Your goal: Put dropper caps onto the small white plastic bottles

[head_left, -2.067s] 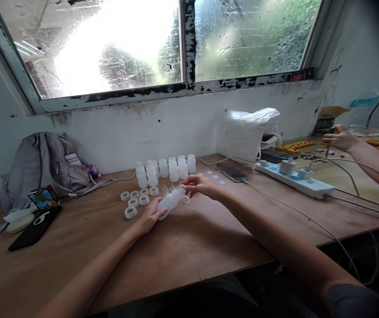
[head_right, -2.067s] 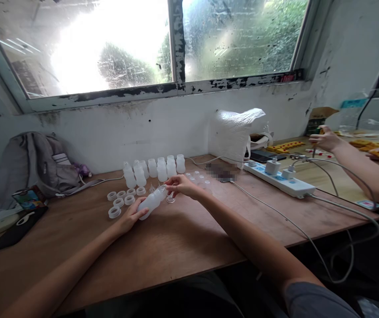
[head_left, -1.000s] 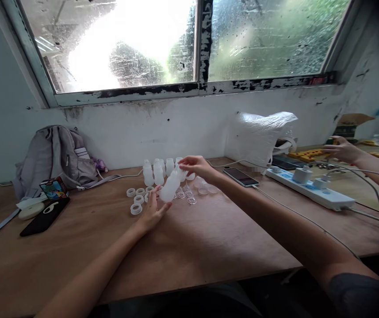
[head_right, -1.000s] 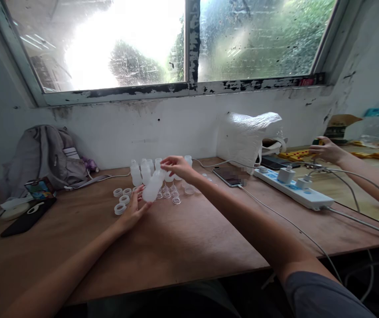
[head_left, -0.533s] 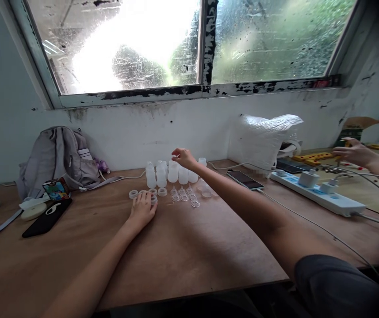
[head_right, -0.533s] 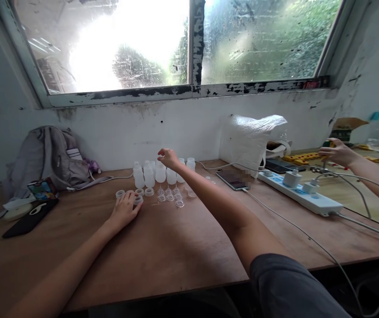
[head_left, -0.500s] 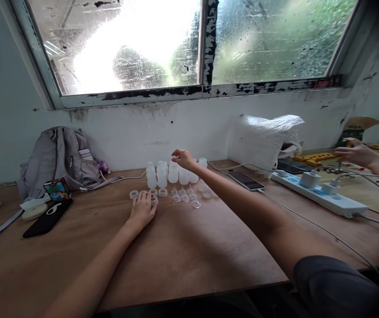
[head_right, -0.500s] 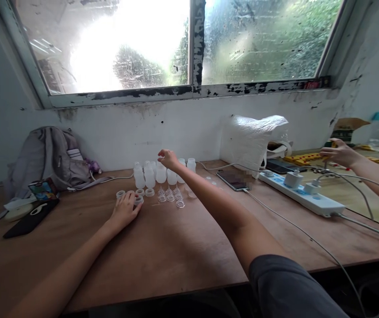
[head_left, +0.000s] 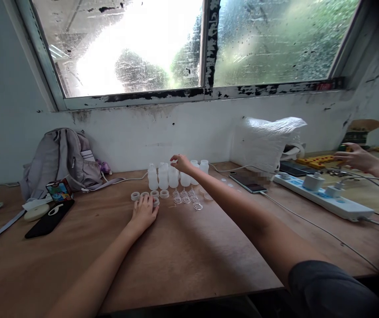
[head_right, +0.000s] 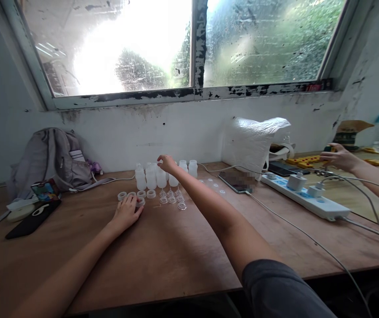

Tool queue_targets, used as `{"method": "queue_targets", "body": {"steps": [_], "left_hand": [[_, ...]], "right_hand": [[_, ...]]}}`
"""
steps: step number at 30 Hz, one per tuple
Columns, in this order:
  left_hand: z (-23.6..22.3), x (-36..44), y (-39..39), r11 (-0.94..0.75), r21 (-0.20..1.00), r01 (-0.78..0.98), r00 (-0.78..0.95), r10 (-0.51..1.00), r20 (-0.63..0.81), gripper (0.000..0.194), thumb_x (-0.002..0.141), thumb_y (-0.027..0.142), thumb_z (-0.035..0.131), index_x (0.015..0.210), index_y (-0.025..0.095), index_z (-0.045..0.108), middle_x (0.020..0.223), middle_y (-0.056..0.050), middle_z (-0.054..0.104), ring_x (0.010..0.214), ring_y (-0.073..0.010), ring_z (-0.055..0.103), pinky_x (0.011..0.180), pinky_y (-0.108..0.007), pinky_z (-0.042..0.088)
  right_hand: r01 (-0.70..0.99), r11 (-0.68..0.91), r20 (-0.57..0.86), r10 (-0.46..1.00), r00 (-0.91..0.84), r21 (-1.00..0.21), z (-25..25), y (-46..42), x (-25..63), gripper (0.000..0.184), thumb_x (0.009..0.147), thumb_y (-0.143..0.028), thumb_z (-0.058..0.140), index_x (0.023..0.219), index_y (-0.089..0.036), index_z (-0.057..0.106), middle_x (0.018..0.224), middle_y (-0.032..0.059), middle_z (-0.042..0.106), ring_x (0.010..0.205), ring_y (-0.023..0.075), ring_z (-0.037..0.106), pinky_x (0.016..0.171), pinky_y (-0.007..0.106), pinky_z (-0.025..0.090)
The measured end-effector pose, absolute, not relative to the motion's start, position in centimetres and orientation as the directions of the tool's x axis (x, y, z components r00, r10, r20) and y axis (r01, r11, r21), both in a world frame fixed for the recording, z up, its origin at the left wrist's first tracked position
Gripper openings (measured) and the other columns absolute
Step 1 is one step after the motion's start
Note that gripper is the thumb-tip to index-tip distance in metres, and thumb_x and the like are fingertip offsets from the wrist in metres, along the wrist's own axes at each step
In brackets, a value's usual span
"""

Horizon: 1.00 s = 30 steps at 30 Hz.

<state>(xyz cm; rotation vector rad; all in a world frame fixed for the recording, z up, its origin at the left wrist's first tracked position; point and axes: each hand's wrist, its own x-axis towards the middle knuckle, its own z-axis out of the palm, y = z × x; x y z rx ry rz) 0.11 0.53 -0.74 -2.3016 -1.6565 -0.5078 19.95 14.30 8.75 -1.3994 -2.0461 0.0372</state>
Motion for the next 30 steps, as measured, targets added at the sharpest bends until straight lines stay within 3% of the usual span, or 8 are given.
{"method": "queue_targets", "body": {"steps": [9,14,17,24,30], "left_hand": [[-0.7,0.3,0.3,-0.315,0.007,0.949,0.284,0.864,0.417,0.029,0.078,0.036,0.038,0.096,0.016,0.048,0.100,-0.010,0.049,0.095,-0.0241,0.043,0.079,-0.036,0.032],[-0.7,0.5,0.0,-0.384,0.051,0.922,0.322,0.834,0.448,0.022,0.077,0.034,0.040,0.088,0.017,0.049,0.094,-0.008,0.051,0.091,-0.0231,0.045,0.077,-0.036,0.034],[-0.5,0.9,-0.4,-0.439,0.094,0.894,0.350,0.813,0.465,0.018,0.077,0.032,0.042,0.085,0.018,0.049,0.093,-0.007,0.051,0.089,-0.0221,0.047,0.078,-0.036,0.035],[0.6,2.7,-2.1,-0.747,0.078,0.661,0.630,0.608,0.484,0.014,0.078,0.026,0.042,0.087,0.020,0.049,0.097,-0.005,0.052,0.096,-0.0184,0.045,0.085,-0.031,0.035],[-0.2,2.9,-1.8,-0.605,0.079,0.792,0.488,0.706,0.514,0.031,0.077,0.034,0.044,0.103,0.017,0.045,0.103,-0.007,0.051,0.097,-0.0220,0.045,0.084,-0.036,0.033]], "right_hand": [[0.820,0.452,0.555,0.806,-0.207,-0.352,8.6,12.3,20.4,0.028,0.074,-0.021,0.051,0.102,-0.016,0.054,0.097,0.0091,0.052,0.079,0.0150,0.052,0.073,0.027,0.039],[0.799,0.542,0.575,0.752,-0.322,-0.260,6.6,7.4,21.9,0.021,0.076,-0.022,0.048,0.095,-0.017,0.055,0.089,0.0065,0.053,0.071,0.0133,0.052,0.064,0.024,0.038],[0.842,0.483,0.555,0.781,-0.288,-0.243,4.5,3.8,23.3,0.017,0.077,-0.027,0.046,0.088,-0.018,0.055,0.085,0.0053,0.054,0.063,0.0124,0.050,0.058,0.023,0.035],[0.883,0.341,0.435,0.882,-0.182,-0.321,0.7,0.2,26.5,0.029,0.076,-0.046,0.042,0.080,-0.019,0.050,0.063,0.0016,0.054,0.057,0.0144,0.049,0.050,0.022,0.029],[0.902,0.280,0.269,0.943,-0.194,-0.329,0.1,0.2,26.7,0.026,0.069,-0.041,0.053,0.081,-0.019,0.049,0.070,0.0030,0.057,0.059,0.0149,0.050,0.050,0.022,0.030]]}}
